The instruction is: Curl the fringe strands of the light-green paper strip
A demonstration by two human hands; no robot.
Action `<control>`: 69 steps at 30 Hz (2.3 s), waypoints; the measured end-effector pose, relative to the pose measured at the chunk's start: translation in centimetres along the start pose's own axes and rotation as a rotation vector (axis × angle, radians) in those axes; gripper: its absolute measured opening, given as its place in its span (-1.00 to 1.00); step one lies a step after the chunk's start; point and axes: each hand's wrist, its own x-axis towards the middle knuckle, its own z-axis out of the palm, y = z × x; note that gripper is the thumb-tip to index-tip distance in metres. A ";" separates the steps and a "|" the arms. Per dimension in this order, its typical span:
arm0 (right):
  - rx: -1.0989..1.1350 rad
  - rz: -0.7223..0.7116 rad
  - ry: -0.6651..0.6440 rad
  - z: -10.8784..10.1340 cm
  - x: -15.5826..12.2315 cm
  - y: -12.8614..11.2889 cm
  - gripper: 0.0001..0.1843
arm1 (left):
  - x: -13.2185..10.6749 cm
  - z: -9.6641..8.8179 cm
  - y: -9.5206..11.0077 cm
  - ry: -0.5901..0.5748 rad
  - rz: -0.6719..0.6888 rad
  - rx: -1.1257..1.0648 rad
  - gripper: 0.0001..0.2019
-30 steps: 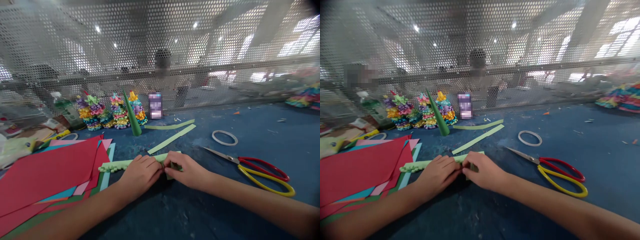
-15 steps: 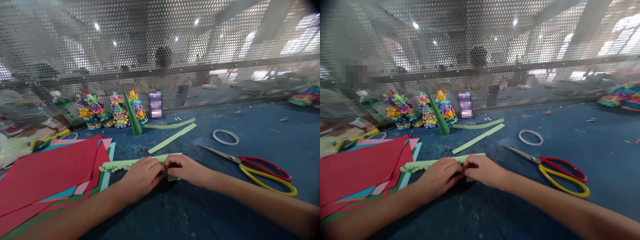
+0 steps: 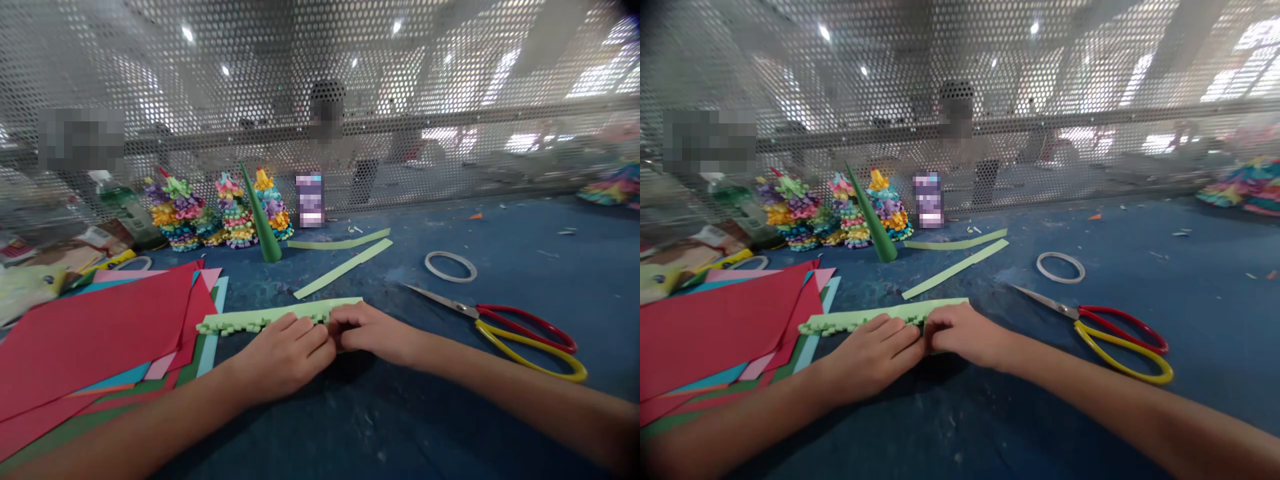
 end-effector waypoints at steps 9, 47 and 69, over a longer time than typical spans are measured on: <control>-0.224 -0.088 0.010 0.1 -0.1 0.2 -0.89 | 0.0 0.2 -0.2 0.051 0.040 0.028 -0.83; -0.605 -0.259 0.178 0.5 -0.9 0.5 -0.92 | 0.5 1.5 -1.0 -0.010 -0.254 -0.406 -0.74; -0.262 -0.018 0.248 0.9 -0.3 -0.8 -0.87 | 0.8 2.2 -1.5 -0.062 -0.291 -0.537 -0.93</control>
